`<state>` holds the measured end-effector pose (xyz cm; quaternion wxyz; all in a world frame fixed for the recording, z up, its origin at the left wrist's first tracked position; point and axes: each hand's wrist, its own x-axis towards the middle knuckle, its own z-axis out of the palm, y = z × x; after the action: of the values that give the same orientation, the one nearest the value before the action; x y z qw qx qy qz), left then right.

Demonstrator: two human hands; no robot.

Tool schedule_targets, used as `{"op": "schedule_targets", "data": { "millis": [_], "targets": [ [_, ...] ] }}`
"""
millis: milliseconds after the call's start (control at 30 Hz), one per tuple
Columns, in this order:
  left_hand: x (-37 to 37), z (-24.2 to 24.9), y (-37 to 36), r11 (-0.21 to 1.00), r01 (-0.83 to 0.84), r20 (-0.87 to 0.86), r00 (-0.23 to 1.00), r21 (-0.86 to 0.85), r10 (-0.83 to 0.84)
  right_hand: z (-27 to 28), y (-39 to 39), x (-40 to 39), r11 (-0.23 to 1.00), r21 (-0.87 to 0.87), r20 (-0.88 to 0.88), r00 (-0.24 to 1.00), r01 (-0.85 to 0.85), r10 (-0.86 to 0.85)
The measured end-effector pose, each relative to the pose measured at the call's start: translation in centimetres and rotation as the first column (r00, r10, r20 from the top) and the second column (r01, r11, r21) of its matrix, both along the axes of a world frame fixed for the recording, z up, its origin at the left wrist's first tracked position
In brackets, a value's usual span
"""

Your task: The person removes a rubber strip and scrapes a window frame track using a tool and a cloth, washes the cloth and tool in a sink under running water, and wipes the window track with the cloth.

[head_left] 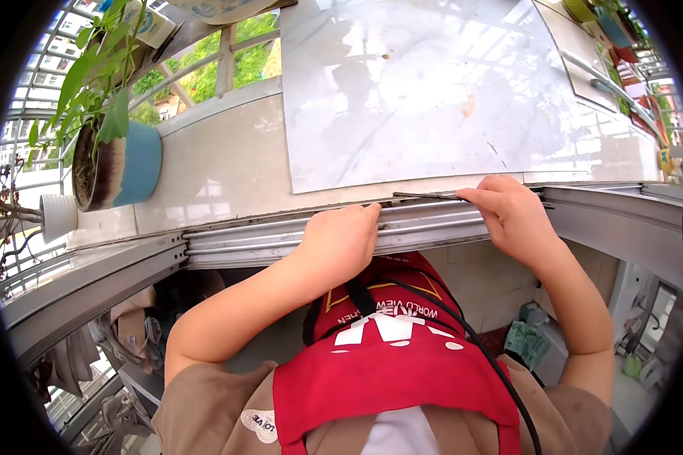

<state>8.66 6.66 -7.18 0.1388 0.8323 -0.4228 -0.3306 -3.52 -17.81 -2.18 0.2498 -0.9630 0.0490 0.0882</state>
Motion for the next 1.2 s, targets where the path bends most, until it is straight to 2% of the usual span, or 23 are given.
{"op": "schedule_targets", "data": {
  "millis": [67, 100, 200, 233, 300, 333, 467, 733, 833, 967, 1067, 1133, 1200],
  "targets": [
    [-0.3, -0.7, 0.7, 0.983, 0.045, 0.152, 0.988, -0.178, -0.018, -0.3, 0.1, -0.5, 1.000, 0.009, -0.029, 1.000, -0.012, 0.012],
    [0.1, -0.7, 0.6, 0.982, 0.053, 0.151, 0.988, -0.181, -0.026, -0.6, 0.0, -0.9, 1.000, 0.011, -0.055, 0.998, -0.015, 0.016],
    [2.2, -1.6, -0.6, 0.931, 0.145, 0.391, 0.920, -0.336, -0.002, -1.5, 0.2, -0.7, 1.000, 0.017, -0.042, 0.999, -0.007, 0.007],
    [3.0, -1.7, -1.0, 0.932, 0.142, 0.389, 0.921, -0.333, -0.001, -1.6, 0.4, -0.5, 1.000, 0.002, -0.046, 0.999, -0.011, 0.011],
    [4.0, -1.8, -1.8, 0.927, 0.286, 0.403, 0.899, -0.243, -0.172, -1.5, 0.5, -0.2, 1.000, -0.013, -0.059, 0.998, -0.016, 0.016],
    [4.2, -1.9, -2.0, 0.918, 0.314, 0.394, 0.896, -0.241, -0.204, -1.4, 0.4, -0.3, 0.999, -0.034, -0.071, 0.997, -0.016, 0.014],
    [4.1, -0.8, -2.6, 0.891, 0.372, 0.365, 0.892, -0.259, -0.266, -2.4, 0.1, -0.5, 1.000, 0.013, -0.053, 0.999, -0.008, 0.008],
    [3.9, -1.0, -3.0, 0.881, 0.459, 0.504, 0.791, -0.113, -0.347, -4.0, -0.2, -0.6, 0.984, 0.180, -0.074, 0.997, 0.012, 0.001],
    [4.1, -0.6, -3.2, 0.869, 0.494, 0.483, 0.768, -0.030, -0.420, -3.8, 0.0, -0.1, 0.985, 0.170, -0.101, 0.995, 0.004, 0.013],
    [3.9, -0.7, -2.9, 0.881, 0.471, 0.422, 0.806, -0.032, -0.416, -4.3, 0.5, 0.1, 0.983, 0.182, -0.073, 0.997, -0.011, 0.024],
    [4.0, -0.6, -2.3, 0.922, 0.387, 0.388, 0.853, -0.018, -0.350, -3.7, 0.7, 0.3, 0.983, 0.183, -0.044, 0.999, -0.018, 0.027],
    [4.3, -0.3, -1.9, 0.959, 0.278, 0.319, 0.915, -0.052, -0.248, -3.2, 0.7, 0.2, 0.979, 0.204, -0.010, 1.000, 0.002, 0.000],
    [4.4, -0.4, -1.5, 0.966, 0.254, 0.309, 0.924, -0.049, -0.227, -2.3, 0.5, 0.3, 0.980, 0.197, -0.061, 0.998, 0.020, -0.008]
  ]
}}
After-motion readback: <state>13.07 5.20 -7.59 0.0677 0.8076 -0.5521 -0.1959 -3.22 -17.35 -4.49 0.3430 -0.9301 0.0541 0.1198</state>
